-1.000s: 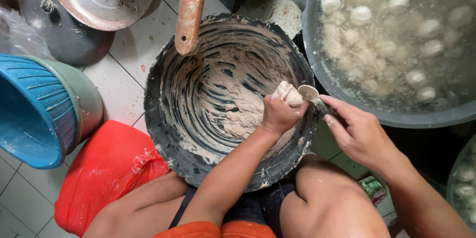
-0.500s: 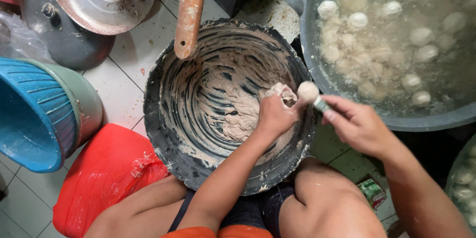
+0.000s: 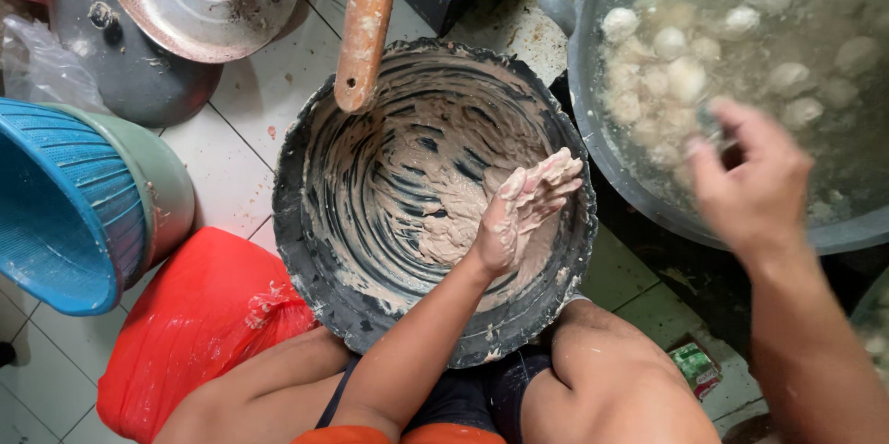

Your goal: The person sits on the floor with a large bowl of batter between the legs, pinches off portions of dough and uses a scoop to release formed dough balls into a wok of hot oil, repeating the cycle continuously across the episode.

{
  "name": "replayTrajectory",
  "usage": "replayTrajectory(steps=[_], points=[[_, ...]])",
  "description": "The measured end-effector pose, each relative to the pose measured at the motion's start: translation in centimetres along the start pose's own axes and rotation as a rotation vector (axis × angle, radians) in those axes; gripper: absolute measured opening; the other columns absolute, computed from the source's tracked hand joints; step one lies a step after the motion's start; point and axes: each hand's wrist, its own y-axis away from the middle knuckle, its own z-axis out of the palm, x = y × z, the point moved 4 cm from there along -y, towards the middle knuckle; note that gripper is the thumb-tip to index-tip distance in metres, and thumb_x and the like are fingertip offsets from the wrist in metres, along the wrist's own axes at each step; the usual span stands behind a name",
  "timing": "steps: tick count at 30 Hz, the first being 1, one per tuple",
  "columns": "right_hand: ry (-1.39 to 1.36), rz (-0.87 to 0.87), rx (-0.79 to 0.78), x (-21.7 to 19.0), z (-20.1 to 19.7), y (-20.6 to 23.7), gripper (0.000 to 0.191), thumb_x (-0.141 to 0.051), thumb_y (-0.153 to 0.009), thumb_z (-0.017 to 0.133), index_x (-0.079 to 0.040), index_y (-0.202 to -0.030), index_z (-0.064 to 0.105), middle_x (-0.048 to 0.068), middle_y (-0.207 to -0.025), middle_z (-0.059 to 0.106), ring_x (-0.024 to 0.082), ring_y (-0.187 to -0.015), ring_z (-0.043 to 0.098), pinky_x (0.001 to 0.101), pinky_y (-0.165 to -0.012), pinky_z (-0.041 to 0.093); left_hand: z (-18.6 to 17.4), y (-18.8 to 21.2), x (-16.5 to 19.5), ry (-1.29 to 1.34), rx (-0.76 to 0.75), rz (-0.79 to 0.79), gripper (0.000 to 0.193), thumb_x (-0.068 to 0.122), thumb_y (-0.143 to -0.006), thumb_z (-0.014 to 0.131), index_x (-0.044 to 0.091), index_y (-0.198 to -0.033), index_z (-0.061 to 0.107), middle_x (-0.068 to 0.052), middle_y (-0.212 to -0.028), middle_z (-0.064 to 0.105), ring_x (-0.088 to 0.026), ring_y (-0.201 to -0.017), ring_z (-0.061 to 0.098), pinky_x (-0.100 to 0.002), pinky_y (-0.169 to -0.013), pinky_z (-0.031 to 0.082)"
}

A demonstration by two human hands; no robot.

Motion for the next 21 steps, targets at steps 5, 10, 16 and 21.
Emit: replayTrajectory(steps=[5, 10, 16, 21], points=[[-0.074, -0.062, -0.195, -4.0, 3.8, 3.8, 0.021, -0.01, -0.086, 0.082, -0.004, -0.106, 0.075, 0.009, -0.084, 0.071, 0.016, -0.069, 0.063, 0.029, -0.065, 0.052, 0.4, 0.0, -0.8, 0.103, -0.022, 0.059, 0.071, 0.051, -0.112, 0.024, 0.0, -0.159, 0.041, -0.015, -0.156, 0.051, -0.024, -0.146, 0.047, -0.038, -0.118, 0.032], [-0.118, -0.29, -0.114, -7.0, 5.2, 4.2, 0.026, -0.011, -0.085, 0.081, -0.004, -0.108, 0.073, 0.013, -0.096, 0.072, 0.023, -0.081, 0.069, 0.0314, -0.072, 0.055, 0.6, 0.7, -2.3, 0.213, -0.052, 0.103, 0.065, 0.044, -0.114, 0.027, -0.001, -0.158, 0.04, -0.013, -0.157, 0.049, -0.025, -0.144, 0.047, -0.043, -0.126, 0.03], [-0.038, -0.244, -0.061, -5.0, 4.2, 5.0, 0.018, -0.008, -0.086, 0.079, -0.003, -0.101, 0.073, 0.013, -0.093, 0.072, 0.022, -0.08, 0.07, 0.0329, -0.072, 0.056, -0.3, 1.2, -1.8, -0.168, -0.038, 0.296, 0.06, 0.042, -0.112, 0.03, -0.001, -0.15, 0.049, -0.015, -0.15, 0.056, -0.026, -0.142, 0.052, -0.042, -0.125, 0.034], [0.187, 0.007, 0.13, 2.7, -1.6, 4.6, 0.016, -0.018, -0.108, 0.082, -0.003, -0.105, 0.075, 0.012, -0.089, 0.069, 0.023, -0.075, 0.066, 0.0333, -0.071, 0.051, -6.6, 0.3, 0.8, -0.73, 0.51, 0.366, 0.054, 0.042, -0.102, 0.037, 0.006, -0.133, 0.065, -0.014, -0.12, 0.073, -0.026, -0.095, 0.065, -0.04, -0.089, 0.055]])
